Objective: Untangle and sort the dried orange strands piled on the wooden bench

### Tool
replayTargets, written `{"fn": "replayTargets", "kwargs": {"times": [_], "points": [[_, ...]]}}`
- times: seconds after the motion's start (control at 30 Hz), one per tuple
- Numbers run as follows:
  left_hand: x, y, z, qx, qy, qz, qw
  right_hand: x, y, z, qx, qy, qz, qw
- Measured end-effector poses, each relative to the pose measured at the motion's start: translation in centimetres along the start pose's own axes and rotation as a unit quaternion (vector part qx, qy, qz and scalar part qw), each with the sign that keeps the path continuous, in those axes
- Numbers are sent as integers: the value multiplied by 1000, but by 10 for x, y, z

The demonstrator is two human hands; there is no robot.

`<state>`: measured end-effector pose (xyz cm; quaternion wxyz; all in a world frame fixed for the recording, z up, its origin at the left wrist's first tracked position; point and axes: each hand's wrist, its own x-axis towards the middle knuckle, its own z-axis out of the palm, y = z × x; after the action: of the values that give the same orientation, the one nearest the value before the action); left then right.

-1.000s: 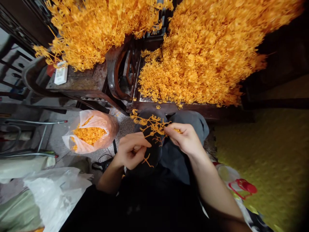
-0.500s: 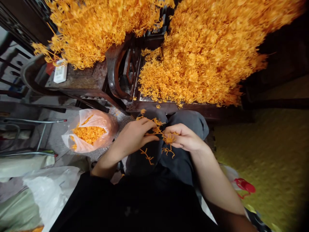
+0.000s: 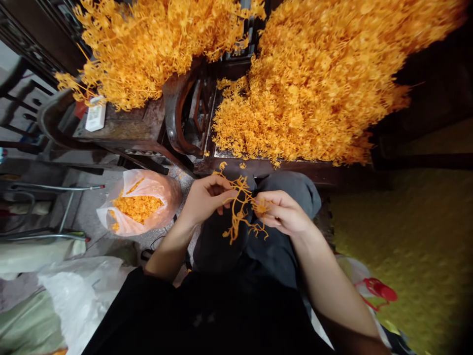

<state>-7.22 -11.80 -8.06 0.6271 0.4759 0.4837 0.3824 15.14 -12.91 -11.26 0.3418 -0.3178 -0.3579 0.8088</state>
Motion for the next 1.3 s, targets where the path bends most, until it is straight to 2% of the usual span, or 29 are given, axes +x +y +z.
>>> {"fn": "replayTargets", "kwargs": {"times": [0.07, 0.13, 0.23, 0.3, 0.43, 0.67, 0.77, 0.93, 1.07, 1.17, 1.23, 1.3], "points": [[-3, 3, 1, -2, -6, 26, 1000, 2, 2, 2, -11, 67, -17, 998], [-5, 7, 5, 75, -18, 81, 994, 4, 5, 6, -63, 128, -40, 989], [-7, 11, 12, 228, -11, 201, 953, 5, 6, 14, -195, 158, -80, 965], [-6, 12, 16, 267, -14, 241, 933, 5, 7, 19, -270, 166, -101, 943], [-6, 12, 16, 297, -34, 225, 927, 2, 10, 26, -345, 190, -99, 914], [-4, 10, 9, 330, -29, 251, 910, -3, 4, 27, -264, 178, -96, 943], [-4, 10, 9, 305, -30, 286, 908, -2, -1, 28, -270, 176, -105, 941], [-7, 6, 13, 266, -47, 300, 915, 1, 4, 29, -256, 214, -119, 935], [-11, -2, 20, 257, 22, 369, 893, 3, 13, 24, -205, 343, -180, 899], [-14, -8, 20, 211, 79, 387, 894, 2, 14, 18, -167, 396, -204, 879], [-14, -11, 13, 126, 167, 387, 898, -4, 12, 10, -132, 427, -210, 870], [-14, -14, 2, 7, 252, 360, 898, -15, 10, 2, -100, 452, -200, 864]]}}
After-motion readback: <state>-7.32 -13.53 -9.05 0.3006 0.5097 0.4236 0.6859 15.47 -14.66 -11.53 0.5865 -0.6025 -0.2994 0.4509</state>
